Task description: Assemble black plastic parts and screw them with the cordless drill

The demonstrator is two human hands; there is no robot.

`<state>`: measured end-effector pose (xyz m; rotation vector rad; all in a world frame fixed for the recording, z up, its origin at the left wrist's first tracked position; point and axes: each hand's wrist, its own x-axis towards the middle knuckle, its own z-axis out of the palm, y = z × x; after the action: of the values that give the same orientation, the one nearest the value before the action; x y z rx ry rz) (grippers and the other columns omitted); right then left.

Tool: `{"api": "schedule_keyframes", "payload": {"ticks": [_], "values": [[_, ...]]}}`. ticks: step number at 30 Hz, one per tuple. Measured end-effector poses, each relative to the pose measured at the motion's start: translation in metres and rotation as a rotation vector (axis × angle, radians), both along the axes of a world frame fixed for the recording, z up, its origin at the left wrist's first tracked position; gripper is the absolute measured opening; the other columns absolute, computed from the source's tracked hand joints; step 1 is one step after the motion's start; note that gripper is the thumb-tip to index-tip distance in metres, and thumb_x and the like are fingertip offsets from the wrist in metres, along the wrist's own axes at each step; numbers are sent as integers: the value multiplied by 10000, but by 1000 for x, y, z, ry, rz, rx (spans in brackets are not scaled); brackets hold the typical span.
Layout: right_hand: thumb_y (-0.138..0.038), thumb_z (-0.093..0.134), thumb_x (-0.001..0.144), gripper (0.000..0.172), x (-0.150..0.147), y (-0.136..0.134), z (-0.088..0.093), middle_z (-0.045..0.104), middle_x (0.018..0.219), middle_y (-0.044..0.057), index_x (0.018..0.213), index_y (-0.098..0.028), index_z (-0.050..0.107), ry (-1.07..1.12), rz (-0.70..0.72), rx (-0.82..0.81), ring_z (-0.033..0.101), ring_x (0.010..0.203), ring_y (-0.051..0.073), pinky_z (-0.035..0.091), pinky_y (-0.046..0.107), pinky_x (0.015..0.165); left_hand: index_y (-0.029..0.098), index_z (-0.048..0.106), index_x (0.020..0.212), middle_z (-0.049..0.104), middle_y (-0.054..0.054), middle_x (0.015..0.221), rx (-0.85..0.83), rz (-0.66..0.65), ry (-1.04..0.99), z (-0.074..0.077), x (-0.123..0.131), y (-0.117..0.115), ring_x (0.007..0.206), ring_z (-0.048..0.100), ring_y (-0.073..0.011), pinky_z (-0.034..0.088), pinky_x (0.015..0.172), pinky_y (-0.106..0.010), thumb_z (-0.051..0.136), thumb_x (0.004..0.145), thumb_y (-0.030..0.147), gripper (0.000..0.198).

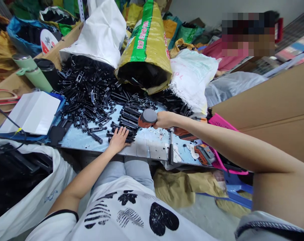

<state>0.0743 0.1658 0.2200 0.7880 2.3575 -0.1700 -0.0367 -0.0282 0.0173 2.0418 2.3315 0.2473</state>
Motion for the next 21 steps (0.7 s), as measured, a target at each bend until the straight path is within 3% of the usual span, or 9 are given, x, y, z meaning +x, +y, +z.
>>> {"api": "schedule_keyframes", "payload": {"ticks": [5, 11, 17, 21], "values": [[-322, 614, 625, 244, -4, -20, 9, 637, 635, 39, 792, -165, 696, -5, 84, -52, 614, 594, 184, 421, 246, 530, 110, 330, 1419, 300, -172, 1487, 14, -5, 7, 4, 1, -2, 1398, 211, -304, 151, 1135, -478, 533, 844, 495, 721], [-250, 597, 603, 262, -21, -28, -2, 625, 615, 23, 835, -167, 687, -20, 13, -154, 586, 515, 159, 411, 237, 479, 98, 336, 1411, 307, -176, 1482, 22, 1, -2, 3, 1, -2, 1393, 216, -316, 151, 1136, -486, 552, 828, 498, 740], [-373, 625, 630, 261, -14, -49, 14, 651, 672, 80, 761, -159, 698, -35, 145, 31, 629, 666, 219, 411, 259, 534, 109, 363, 1397, 308, -173, 1483, 40, 5, -40, 4, 0, -4, 1402, 199, -312, 148, 1138, -494, 570, 813, 470, 717], [-346, 624, 624, 232, -9, -62, 18, 647, 655, 66, 755, -169, 697, -46, 177, -28, 623, 637, 210, 404, 258, 530, 89, 383, 1385, 304, -191, 1481, 53, -5, -55, 4, 1, -5, 1404, 194, -318, 149, 1136, -503, 572, 809, 442, 702]]}}
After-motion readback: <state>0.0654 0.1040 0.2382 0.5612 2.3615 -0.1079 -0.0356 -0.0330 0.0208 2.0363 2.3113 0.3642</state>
